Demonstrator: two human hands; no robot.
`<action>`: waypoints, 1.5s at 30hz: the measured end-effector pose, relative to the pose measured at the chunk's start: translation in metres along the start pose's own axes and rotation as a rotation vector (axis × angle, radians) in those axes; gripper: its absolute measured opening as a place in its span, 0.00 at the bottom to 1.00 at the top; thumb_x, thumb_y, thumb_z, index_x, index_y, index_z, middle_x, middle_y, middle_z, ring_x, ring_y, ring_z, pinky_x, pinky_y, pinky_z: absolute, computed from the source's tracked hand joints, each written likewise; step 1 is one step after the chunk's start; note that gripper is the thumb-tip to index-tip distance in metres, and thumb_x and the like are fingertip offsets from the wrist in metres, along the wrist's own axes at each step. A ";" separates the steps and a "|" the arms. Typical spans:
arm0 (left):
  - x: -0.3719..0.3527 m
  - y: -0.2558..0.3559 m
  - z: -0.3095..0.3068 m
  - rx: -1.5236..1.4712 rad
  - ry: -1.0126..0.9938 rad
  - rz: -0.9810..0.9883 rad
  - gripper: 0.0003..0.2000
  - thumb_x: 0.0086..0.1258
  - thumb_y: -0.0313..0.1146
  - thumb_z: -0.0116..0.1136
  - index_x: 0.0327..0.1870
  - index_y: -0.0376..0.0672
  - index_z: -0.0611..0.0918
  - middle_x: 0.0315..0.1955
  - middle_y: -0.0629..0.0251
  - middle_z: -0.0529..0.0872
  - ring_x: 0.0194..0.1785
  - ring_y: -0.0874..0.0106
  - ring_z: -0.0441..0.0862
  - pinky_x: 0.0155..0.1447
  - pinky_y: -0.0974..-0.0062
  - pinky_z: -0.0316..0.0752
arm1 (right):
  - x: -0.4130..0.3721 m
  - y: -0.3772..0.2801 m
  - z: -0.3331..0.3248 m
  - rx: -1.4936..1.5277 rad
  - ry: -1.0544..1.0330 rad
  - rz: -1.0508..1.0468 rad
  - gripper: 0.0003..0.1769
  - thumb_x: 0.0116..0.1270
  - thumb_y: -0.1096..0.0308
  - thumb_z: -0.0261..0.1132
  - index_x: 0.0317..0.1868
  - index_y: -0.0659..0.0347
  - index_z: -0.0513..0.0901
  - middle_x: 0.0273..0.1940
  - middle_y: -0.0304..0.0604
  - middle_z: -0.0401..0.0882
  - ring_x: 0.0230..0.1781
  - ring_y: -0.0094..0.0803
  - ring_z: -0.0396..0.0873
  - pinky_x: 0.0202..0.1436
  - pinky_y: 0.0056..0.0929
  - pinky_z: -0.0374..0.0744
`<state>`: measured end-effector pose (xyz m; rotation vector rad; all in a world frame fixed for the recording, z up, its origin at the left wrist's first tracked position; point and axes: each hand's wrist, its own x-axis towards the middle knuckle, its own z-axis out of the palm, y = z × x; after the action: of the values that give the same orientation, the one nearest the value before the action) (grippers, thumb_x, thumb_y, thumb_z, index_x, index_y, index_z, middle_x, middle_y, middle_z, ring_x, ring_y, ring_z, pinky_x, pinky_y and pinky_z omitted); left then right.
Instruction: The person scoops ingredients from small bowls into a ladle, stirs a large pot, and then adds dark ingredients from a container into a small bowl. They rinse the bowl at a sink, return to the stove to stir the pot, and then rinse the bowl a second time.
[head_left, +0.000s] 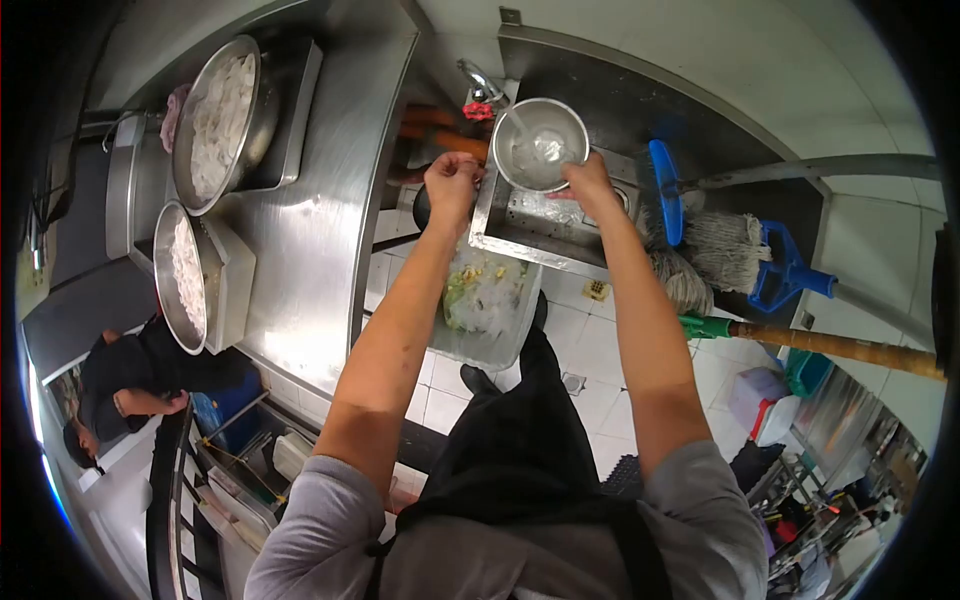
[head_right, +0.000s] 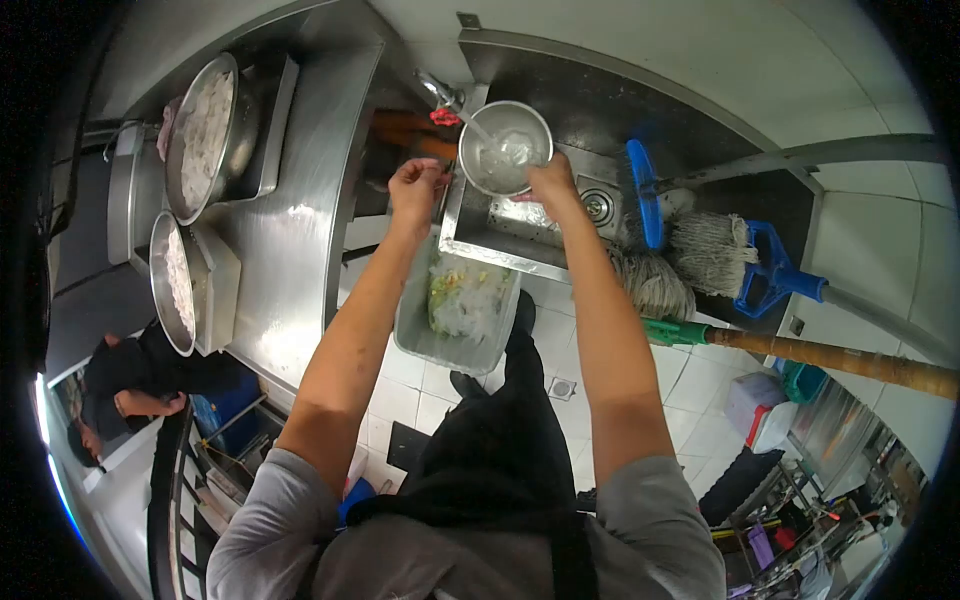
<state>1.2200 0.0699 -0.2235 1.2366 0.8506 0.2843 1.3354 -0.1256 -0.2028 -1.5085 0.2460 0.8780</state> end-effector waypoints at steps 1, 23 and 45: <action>0.000 0.003 0.000 0.001 -0.016 -0.037 0.02 0.70 0.24 0.60 0.40 0.43 0.82 0.36 0.68 0.87 0.36 0.76 0.86 0.39 0.79 0.77 | 0.001 0.001 -0.005 -0.115 0.012 -0.039 0.29 0.59 0.80 0.57 0.64 0.74 0.70 0.58 0.69 0.77 0.47 0.59 0.85 0.40 0.44 0.92; 0.125 0.021 0.050 -0.462 0.194 -0.460 0.01 0.73 0.23 0.59 0.39 0.39 0.80 0.36 0.56 0.86 0.35 0.59 0.86 0.39 0.57 0.84 | -0.129 0.021 -0.043 -0.956 0.380 -0.910 0.42 0.62 0.87 0.59 0.75 0.44 0.66 0.68 0.57 0.61 0.67 0.57 0.67 0.69 0.44 0.73; -0.293 -0.221 -0.369 1.487 -1.230 -0.365 0.23 0.60 0.44 0.69 0.50 0.36 0.83 0.41 0.43 0.87 0.48 0.52 0.84 0.53 0.55 0.78 | -0.424 0.217 -0.157 -1.377 0.789 0.065 0.44 0.62 0.84 0.50 0.79 0.46 0.58 0.73 0.67 0.57 0.59 0.60 0.74 0.59 0.49 0.80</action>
<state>0.7109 0.0764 -0.3317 2.0852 0.0148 -1.5480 0.9680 -0.4534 -0.1100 -3.1314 0.2613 0.3817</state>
